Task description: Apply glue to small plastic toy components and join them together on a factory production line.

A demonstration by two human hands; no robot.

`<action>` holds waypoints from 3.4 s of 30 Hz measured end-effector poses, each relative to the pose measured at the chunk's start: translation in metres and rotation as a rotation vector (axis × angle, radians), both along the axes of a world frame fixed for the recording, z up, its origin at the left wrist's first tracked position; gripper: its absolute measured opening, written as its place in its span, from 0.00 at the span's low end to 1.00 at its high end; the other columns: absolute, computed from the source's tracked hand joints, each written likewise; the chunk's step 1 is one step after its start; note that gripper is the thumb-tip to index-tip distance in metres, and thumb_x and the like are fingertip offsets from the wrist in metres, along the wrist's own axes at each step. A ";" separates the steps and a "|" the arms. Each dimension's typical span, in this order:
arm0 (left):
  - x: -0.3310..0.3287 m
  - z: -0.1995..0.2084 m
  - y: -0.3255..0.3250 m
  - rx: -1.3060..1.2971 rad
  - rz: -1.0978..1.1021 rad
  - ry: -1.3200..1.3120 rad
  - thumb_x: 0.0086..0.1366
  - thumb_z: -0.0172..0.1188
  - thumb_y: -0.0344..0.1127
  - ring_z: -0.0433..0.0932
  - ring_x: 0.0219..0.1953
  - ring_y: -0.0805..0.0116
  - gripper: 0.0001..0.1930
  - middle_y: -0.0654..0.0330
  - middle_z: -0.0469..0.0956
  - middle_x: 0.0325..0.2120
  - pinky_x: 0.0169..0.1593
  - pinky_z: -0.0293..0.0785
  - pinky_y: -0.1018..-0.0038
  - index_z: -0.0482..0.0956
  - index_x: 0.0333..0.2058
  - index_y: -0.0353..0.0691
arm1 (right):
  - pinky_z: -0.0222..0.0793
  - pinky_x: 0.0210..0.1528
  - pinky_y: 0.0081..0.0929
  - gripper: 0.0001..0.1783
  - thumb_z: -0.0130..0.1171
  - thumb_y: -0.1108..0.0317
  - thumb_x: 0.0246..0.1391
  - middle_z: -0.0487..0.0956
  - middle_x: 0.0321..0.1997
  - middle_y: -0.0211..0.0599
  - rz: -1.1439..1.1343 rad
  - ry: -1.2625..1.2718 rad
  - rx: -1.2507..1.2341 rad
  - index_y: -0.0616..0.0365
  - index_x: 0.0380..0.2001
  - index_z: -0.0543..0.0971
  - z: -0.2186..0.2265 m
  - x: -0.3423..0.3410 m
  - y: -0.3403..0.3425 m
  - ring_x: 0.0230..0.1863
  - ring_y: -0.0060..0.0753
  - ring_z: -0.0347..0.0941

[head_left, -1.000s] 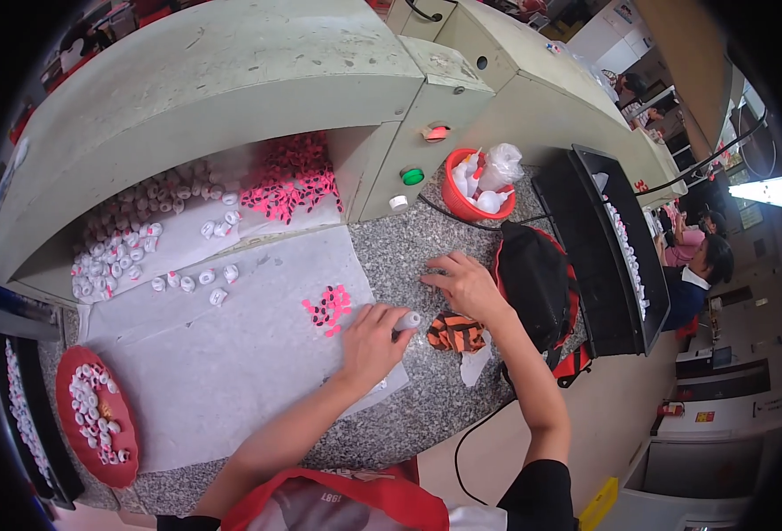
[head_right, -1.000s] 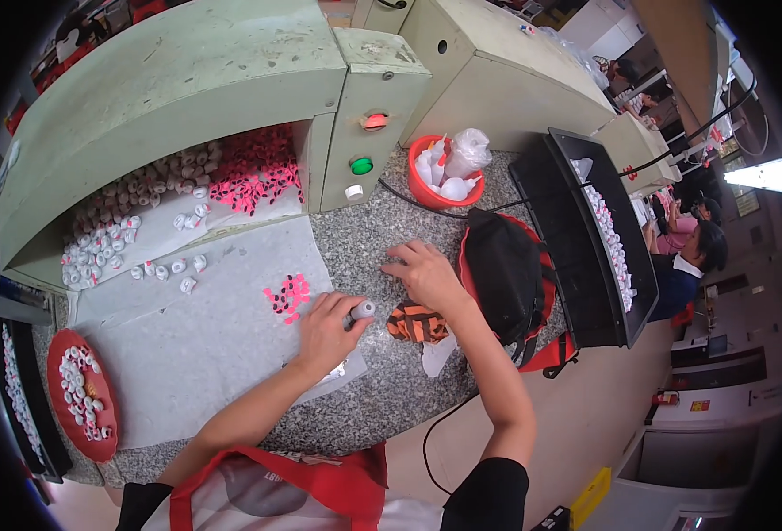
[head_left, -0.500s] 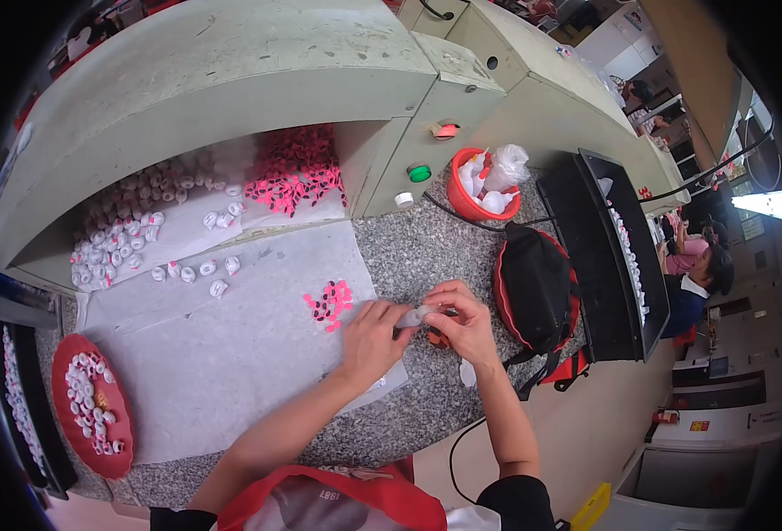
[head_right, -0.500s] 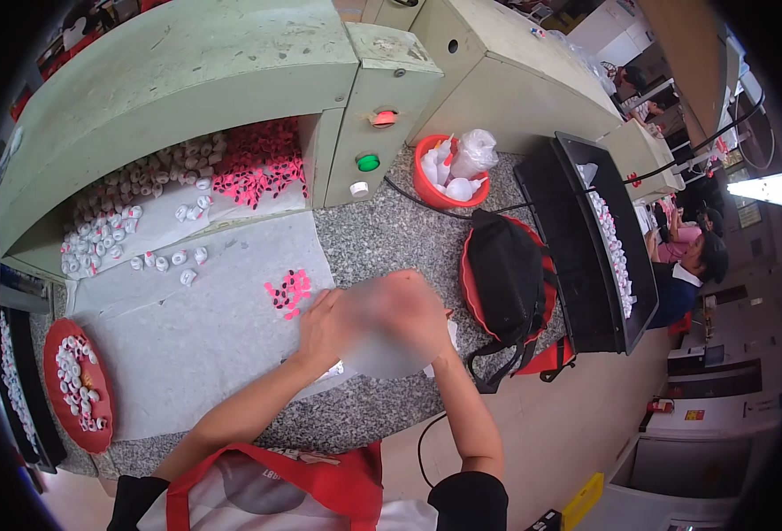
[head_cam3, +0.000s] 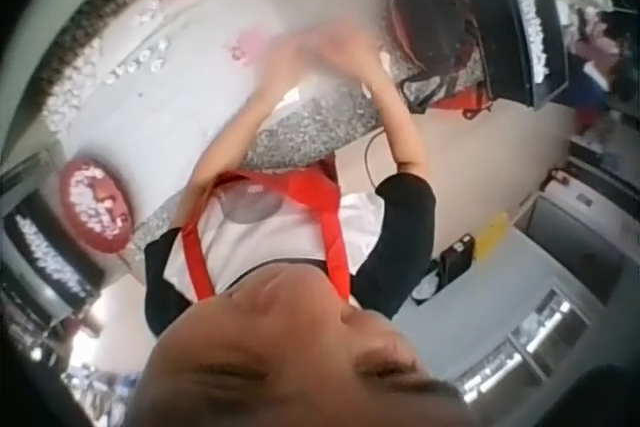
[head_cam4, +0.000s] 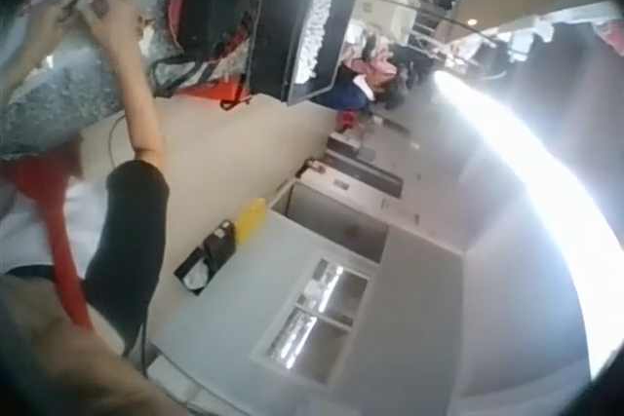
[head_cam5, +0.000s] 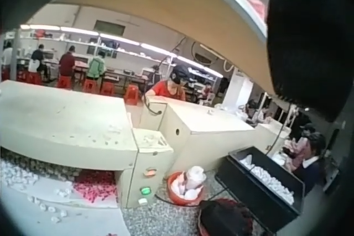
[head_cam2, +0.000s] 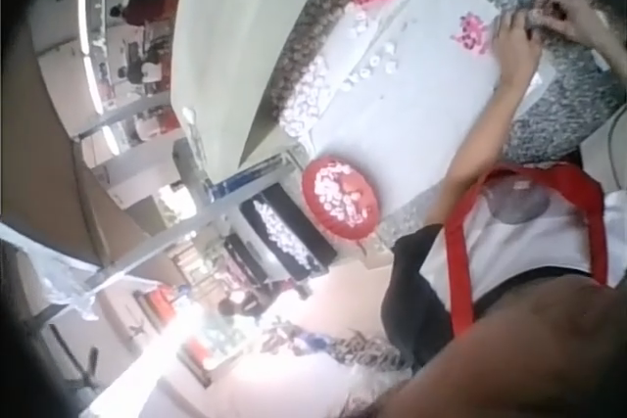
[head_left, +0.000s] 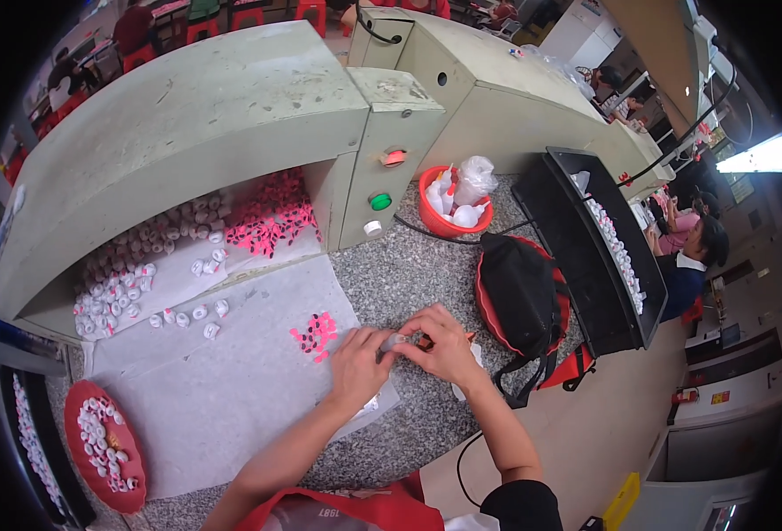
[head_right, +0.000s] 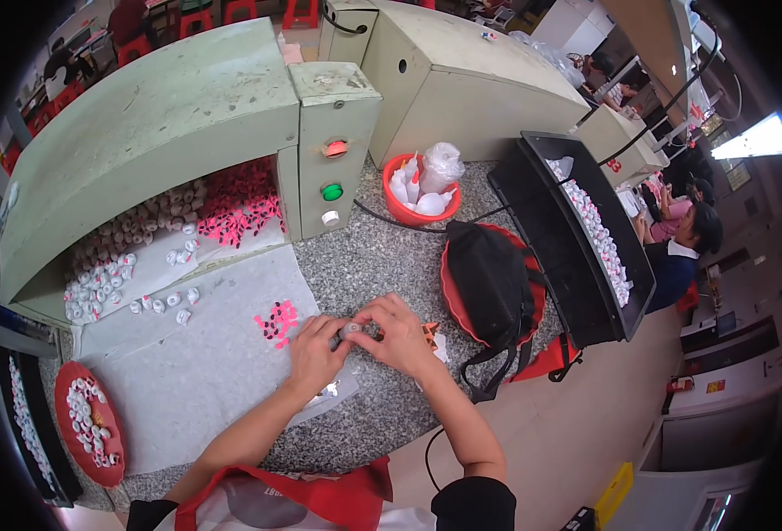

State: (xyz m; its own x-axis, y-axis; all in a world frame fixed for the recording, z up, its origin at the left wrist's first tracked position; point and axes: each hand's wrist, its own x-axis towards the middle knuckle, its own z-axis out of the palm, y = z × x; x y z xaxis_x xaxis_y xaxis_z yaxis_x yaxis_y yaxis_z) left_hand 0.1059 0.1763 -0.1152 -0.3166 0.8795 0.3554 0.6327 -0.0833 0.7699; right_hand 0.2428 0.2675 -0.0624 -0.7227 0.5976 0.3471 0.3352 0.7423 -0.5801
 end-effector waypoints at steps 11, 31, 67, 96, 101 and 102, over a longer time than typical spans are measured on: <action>0.000 0.005 0.000 -0.031 0.000 -0.013 0.45 0.65 0.27 0.74 0.35 0.58 0.14 0.58 0.76 0.30 0.38 0.71 0.66 0.79 0.35 0.40 | 0.69 0.36 0.33 0.15 0.71 0.65 0.34 0.74 0.28 0.34 0.100 -0.012 0.064 0.56 0.26 0.77 0.005 -0.004 0.009 0.33 0.39 0.72; 0.000 -0.001 -0.001 -0.041 -0.022 0.035 0.49 0.65 0.32 0.74 0.35 0.58 0.11 0.60 0.75 0.30 0.36 0.71 0.66 0.78 0.33 0.39 | 0.68 0.39 0.32 0.12 0.64 0.72 0.42 0.74 0.29 0.37 0.182 -0.047 -0.342 0.58 0.34 0.80 0.009 0.002 0.010 0.35 0.38 0.72; -0.003 -0.012 -0.004 -0.039 -0.031 -0.055 0.47 0.65 0.32 0.74 0.38 0.62 0.14 0.65 0.75 0.33 0.38 0.74 0.66 0.78 0.36 0.46 | 0.60 0.19 0.19 0.16 0.74 0.68 0.35 0.71 0.18 0.29 -0.185 -0.180 0.008 0.61 0.26 0.77 0.016 -0.019 -0.018 0.17 0.17 0.64; -0.003 -0.011 -0.002 -0.026 -0.008 -0.065 0.46 0.65 0.30 0.74 0.35 0.61 0.14 0.65 0.74 0.31 0.36 0.74 0.66 0.78 0.35 0.45 | 0.62 0.21 0.22 0.15 0.73 0.66 0.36 0.69 0.20 0.31 -0.183 -0.143 -0.324 0.59 0.25 0.78 0.002 -0.012 -0.013 0.19 0.25 0.65; -0.005 -0.011 -0.003 -0.014 -0.005 -0.080 0.46 0.65 0.31 0.74 0.35 0.61 0.14 0.64 0.74 0.31 0.36 0.74 0.66 0.78 0.35 0.45 | 0.59 0.18 0.15 0.15 0.71 0.73 0.39 0.69 0.22 0.28 -0.253 -0.229 -0.049 0.63 0.34 0.80 -0.002 -0.013 -0.019 0.16 0.14 0.63; -0.005 -0.012 -0.002 -0.023 -0.008 -0.063 0.46 0.65 0.31 0.74 0.35 0.61 0.14 0.64 0.74 0.31 0.37 0.74 0.66 0.78 0.35 0.45 | 0.59 0.18 0.15 0.15 0.71 0.73 0.39 0.69 0.22 0.28 -0.251 -0.229 -0.050 0.63 0.34 0.80 0.002 -0.014 -0.017 0.16 0.14 0.63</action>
